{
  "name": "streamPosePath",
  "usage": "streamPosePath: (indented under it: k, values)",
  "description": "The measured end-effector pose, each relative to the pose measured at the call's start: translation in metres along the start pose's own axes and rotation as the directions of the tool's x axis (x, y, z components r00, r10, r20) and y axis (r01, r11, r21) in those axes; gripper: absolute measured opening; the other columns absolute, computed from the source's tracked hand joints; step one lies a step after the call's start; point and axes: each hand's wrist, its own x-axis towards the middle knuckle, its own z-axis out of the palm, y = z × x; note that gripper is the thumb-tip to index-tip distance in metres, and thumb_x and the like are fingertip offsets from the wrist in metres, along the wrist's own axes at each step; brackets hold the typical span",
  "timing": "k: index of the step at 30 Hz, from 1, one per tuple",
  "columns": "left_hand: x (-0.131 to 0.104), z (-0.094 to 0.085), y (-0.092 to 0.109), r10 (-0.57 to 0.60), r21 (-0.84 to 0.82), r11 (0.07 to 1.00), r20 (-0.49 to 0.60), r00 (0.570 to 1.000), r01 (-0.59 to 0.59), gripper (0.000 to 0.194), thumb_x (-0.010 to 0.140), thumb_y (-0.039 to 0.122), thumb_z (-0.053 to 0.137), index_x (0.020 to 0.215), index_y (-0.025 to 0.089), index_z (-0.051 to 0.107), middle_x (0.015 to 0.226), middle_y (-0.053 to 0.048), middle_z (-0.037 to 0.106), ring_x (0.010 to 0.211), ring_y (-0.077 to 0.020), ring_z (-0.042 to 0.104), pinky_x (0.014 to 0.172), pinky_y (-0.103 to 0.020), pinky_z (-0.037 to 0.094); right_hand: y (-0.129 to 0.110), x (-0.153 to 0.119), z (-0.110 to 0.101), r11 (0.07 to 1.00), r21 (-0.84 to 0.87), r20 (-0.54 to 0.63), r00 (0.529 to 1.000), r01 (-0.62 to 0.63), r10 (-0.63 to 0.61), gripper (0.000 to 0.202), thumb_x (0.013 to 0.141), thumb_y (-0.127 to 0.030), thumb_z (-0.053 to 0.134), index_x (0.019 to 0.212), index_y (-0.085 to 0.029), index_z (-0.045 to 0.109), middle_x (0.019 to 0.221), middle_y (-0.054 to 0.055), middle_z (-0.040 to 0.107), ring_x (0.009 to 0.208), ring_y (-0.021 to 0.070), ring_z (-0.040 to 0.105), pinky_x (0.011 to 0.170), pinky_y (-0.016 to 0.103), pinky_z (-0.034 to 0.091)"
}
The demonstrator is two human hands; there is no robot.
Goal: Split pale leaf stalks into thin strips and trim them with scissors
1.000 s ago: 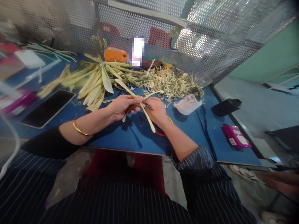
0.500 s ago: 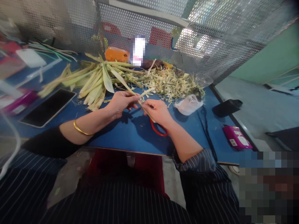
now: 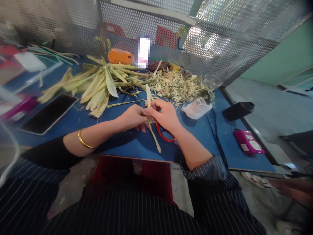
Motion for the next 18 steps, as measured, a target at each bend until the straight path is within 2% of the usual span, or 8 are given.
streamPosePath:
  k: [2, 4, 6, 8, 11, 14, 18]
  values:
    - [-0.001, 0.003, 0.0, -0.003, 0.042, 0.999, 0.025, 1.0, 0.002, 0.03, 0.077, 0.037, 0.068, 0.06, 0.012, 0.07, 0.06, -0.01, 0.069, 0.042, -0.0137, 0.061, 0.035, -0.018, 0.04, 0.0, 0.0, 0.002, 0.985, 0.149, 0.022, 0.996, -0.083, 0.081, 0.02, 0.08, -0.039, 0.064, 0.077, -0.019, 0.064, 0.059, -0.004, 0.052, 0.055, 0.0111, 0.048, 0.054, 0.025, 0.038]
    - [0.0, 0.003, 0.0, -0.013, 0.038, 0.999, 0.01, 1.0, 0.013, 0.028, 0.077, 0.035, 0.068, 0.06, 0.013, 0.07, 0.056, -0.009, 0.067, 0.04, -0.0131, 0.06, 0.035, -0.018, 0.039, -0.001, -0.001, 0.001, 0.966, 0.239, -0.085, 0.989, -0.094, 0.118, 0.021, 0.084, -0.039, 0.059, 0.077, -0.019, 0.061, 0.055, -0.005, 0.049, 0.051, 0.0103, 0.047, 0.052, 0.025, 0.038]
    - [0.003, 0.0, -0.001, -0.032, -0.014, 0.999, -0.063, 0.997, 0.032, 0.025, 0.076, 0.033, 0.068, 0.061, 0.013, 0.07, 0.055, -0.008, 0.066, 0.039, -0.0122, 0.058, 0.034, -0.018, 0.038, -0.004, -0.005, -0.001, 0.973, 0.23, -0.213, 0.973, -0.037, 0.087, 0.02, 0.088, -0.039, 0.055, 0.082, -0.02, 0.059, 0.057, -0.004, 0.052, 0.052, 0.011, 0.051, 0.055, 0.026, 0.041]
    - [0.006, -0.004, -0.002, -0.057, -0.116, 0.992, -0.145, 0.988, 0.04, 0.024, 0.077, 0.031, 0.067, 0.062, 0.013, 0.07, 0.059, -0.009, 0.068, 0.04, -0.0119, 0.058, 0.034, -0.018, 0.038, -0.007, -0.009, -0.003, 0.993, 0.107, -0.267, 0.963, 0.05, -0.019, 0.018, 0.091, -0.037, 0.051, 0.087, -0.021, 0.059, 0.066, -0.001, 0.06, 0.06, 0.013, 0.058, 0.063, 0.028, 0.045]
    - [0.012, -0.012, -0.006, -0.114, -0.311, 0.949, -0.206, 0.972, 0.045, 0.018, 0.076, 0.025, 0.065, 0.064, 0.013, 0.068, 0.065, -0.009, 0.07, 0.045, -0.0126, 0.061, 0.036, -0.019, 0.04, -0.007, -0.014, -0.002, 0.952, -0.221, -0.2, 0.946, 0.211, -0.256, 0.016, 0.092, -0.032, 0.05, 0.088, -0.022, 0.061, 0.082, 0.003, 0.07, 0.076, 0.0161, 0.063, 0.08, 0.033, 0.045]
    - [0.014, -0.018, -0.007, -0.13, -0.462, 0.886, -0.167, 0.977, 0.038, 0.008, 0.073, 0.019, 0.065, 0.07, 0.012, 0.069, 0.071, -0.008, 0.072, 0.055, -0.0136, 0.066, 0.045, -0.019, 0.047, -0.004, -0.014, 0.001, 0.839, -0.424, -0.083, 0.908, 0.34, -0.41, 0.015, 0.093, -0.028, 0.05, 0.088, -0.022, 0.063, 0.087, 0.003, 0.072, 0.082, 0.017, 0.063, 0.088, 0.035, 0.041]
    - [0.012, -0.021, -0.001, -0.181, -0.609, 0.789, -0.092, 0.979, 0.089, 0.007, 0.071, 0.012, 0.062, 0.073, 0.01, 0.069, 0.071, -0.009, 0.071, 0.066, -0.0157, 0.07, 0.052, -0.018, 0.052, 0.0, -0.012, 0.002, 0.77, -0.535, -0.074, 0.888, 0.348, -0.453, 0.016, 0.093, -0.027, 0.05, 0.086, -0.023, 0.065, 0.086, 0.003, 0.071, 0.083, 0.0178, 0.061, 0.087, 0.036, 0.038]
